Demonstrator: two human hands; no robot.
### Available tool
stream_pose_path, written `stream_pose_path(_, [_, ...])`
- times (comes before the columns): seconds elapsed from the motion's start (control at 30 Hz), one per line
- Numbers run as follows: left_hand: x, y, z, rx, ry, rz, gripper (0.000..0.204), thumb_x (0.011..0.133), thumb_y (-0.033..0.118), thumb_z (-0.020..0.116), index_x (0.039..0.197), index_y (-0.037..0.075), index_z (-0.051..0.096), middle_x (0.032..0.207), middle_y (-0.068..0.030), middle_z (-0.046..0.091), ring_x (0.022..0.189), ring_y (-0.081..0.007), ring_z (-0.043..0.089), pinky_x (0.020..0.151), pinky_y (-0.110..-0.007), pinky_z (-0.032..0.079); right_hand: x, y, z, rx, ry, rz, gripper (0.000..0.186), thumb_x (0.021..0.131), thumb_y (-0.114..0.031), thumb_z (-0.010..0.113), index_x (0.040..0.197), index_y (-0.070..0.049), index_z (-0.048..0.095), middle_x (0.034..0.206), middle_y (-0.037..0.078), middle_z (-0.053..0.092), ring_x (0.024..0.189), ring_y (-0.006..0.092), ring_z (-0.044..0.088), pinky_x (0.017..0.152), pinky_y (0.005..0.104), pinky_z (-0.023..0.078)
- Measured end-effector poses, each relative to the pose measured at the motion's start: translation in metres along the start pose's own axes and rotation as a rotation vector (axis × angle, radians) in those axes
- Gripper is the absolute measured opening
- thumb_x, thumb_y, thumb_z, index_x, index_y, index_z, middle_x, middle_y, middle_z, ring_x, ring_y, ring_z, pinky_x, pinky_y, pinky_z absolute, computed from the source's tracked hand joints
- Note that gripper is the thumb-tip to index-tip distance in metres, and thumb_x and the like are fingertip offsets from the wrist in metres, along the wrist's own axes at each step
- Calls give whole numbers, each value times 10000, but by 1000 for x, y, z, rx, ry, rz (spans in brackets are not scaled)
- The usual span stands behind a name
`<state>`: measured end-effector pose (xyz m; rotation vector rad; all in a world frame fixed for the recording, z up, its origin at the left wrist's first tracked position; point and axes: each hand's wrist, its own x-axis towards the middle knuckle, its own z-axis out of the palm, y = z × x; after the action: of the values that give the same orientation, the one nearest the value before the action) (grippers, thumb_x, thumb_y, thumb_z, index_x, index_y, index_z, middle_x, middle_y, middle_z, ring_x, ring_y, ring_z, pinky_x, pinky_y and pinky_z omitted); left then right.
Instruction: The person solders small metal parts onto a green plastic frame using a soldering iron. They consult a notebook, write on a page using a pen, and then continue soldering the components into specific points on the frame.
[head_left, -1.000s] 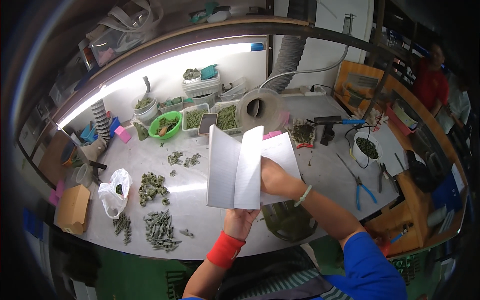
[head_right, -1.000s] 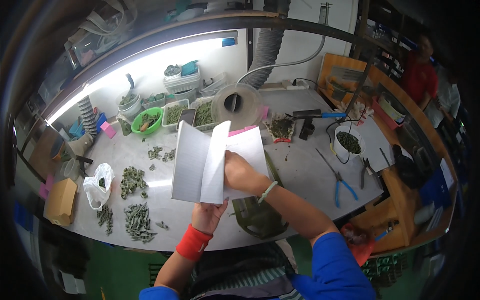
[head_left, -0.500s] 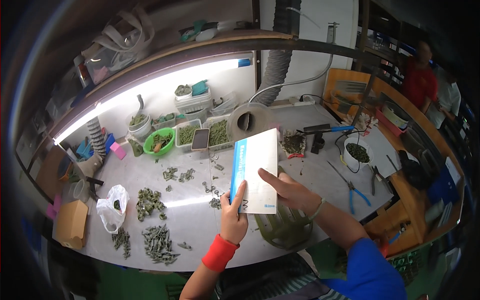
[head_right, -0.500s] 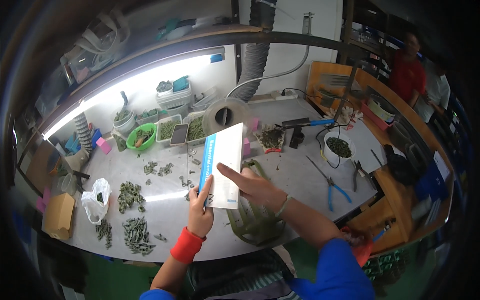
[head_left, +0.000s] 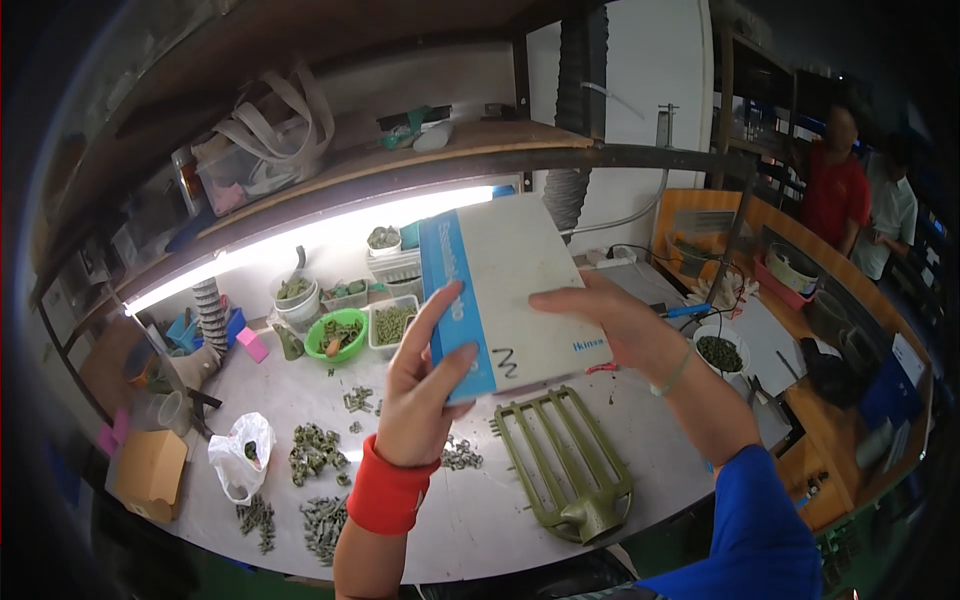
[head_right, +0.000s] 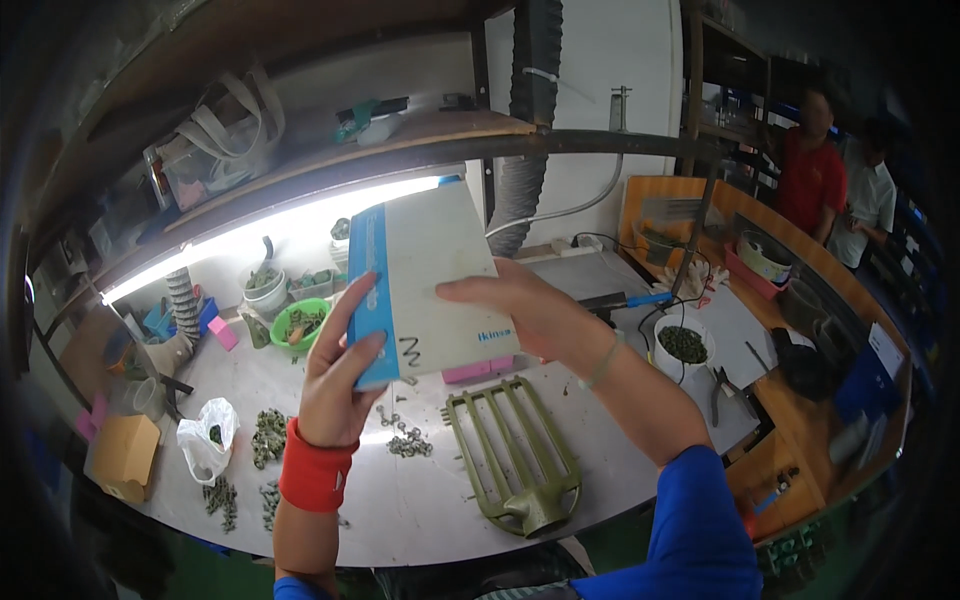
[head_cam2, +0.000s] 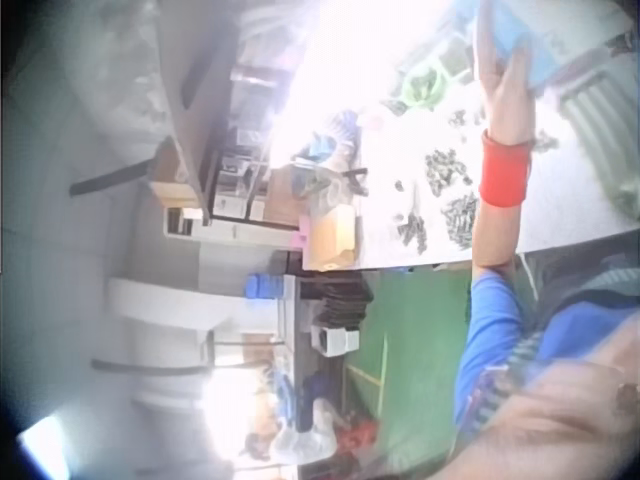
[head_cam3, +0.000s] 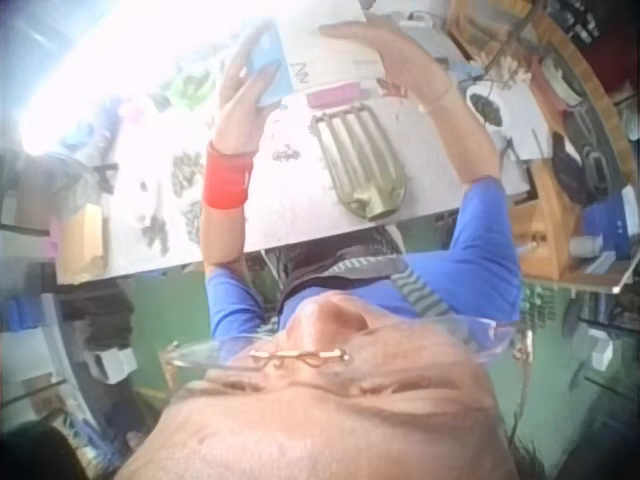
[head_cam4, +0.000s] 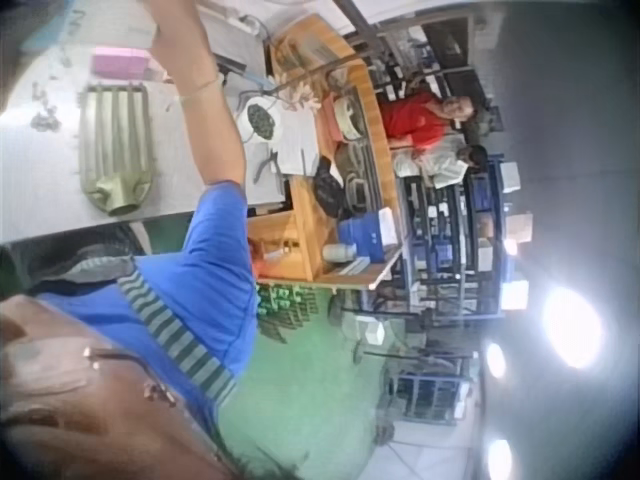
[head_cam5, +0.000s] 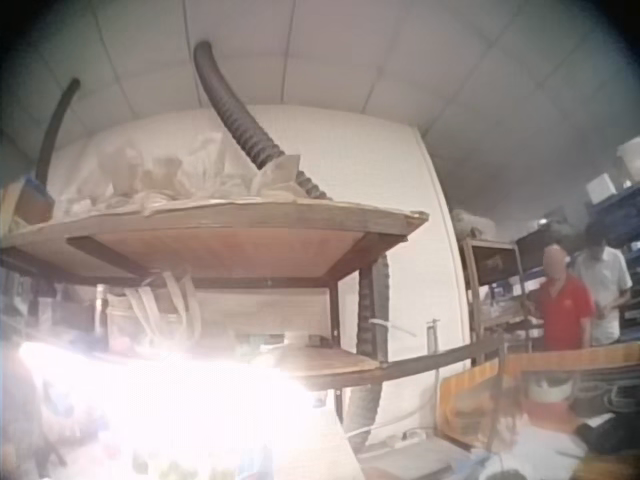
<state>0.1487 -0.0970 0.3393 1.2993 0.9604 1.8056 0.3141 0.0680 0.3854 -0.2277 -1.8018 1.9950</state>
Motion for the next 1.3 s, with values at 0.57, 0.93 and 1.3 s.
stream_pose_path(0.57, [-34,-52,-58,390,165,-146,317,1029,157,534,1315,31,589,1131,-74,647,938,-149,653,791,-263,518,214,-117,-116,-69,212,-457,317,941,-74,666,1155,133,559,1135,264,662,997,280,711,813,323,645])
stream_pose_path(0.93, [-132,-171,-7,459,-203,-386,228,961,122,648,1175,52,683,1087,-115,653,962,-208,661,790,-297,546,-47,101,-214,-38,689,144,297,937,-295,704,1037,-21,650,804,67,679,684,153,654,629,258,550])
stream_pose_path(1.3, [-145,-205,22,1175,-479,-15,642,671,180,824,1253,90,571,1193,-93,589,975,-308,545,879,-383,495,-28,213,-469,651,1253,-59,414,801,-349,857,754,-116,519,626,5,474,517,119,495,462,220,444])
